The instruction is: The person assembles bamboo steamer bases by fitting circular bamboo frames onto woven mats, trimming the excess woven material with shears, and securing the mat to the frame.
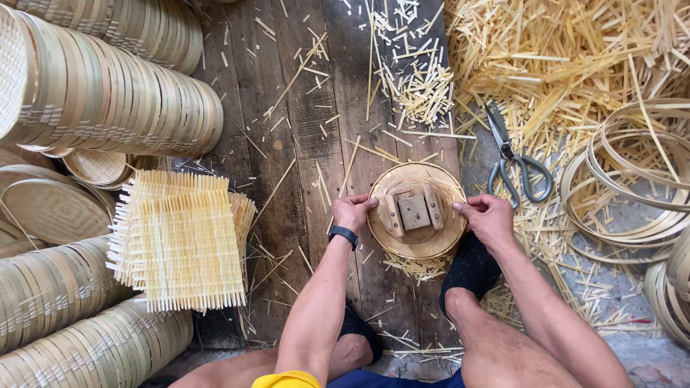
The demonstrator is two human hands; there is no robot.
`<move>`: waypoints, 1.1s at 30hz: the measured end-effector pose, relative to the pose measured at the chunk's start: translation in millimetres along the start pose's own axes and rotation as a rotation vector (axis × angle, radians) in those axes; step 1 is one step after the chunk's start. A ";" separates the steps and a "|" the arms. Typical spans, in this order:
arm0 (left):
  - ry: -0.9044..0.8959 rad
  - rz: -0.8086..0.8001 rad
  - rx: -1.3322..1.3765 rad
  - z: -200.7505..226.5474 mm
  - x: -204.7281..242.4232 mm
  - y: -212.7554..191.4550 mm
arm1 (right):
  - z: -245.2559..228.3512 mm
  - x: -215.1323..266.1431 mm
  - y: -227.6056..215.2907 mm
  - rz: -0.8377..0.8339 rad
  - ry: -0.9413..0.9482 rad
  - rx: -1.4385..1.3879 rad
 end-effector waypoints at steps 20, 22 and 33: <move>-0.332 -0.341 1.051 -65.1 75.2 81.0 | 47.1 -5.2 44.3 -0.134 0.175 -0.158; -0.344 -0.344 1.019 -56.4 79.0 74.2 | 41.9 -1.7 44.3 -0.193 0.187 -0.207; -0.377 -0.296 0.909 -49.0 85.0 66.4 | 37.6 3.9 47.9 -0.202 0.144 -0.150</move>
Point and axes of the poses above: each hand's wrist, its own x-axis away from the middle knuckle, its own y-axis out of the palm, z = x × y, the point moved 7 cm from there along -x, towards the middle knuckle, and after that the axes turned 2 degrees about -z, right-handed, at the moved point
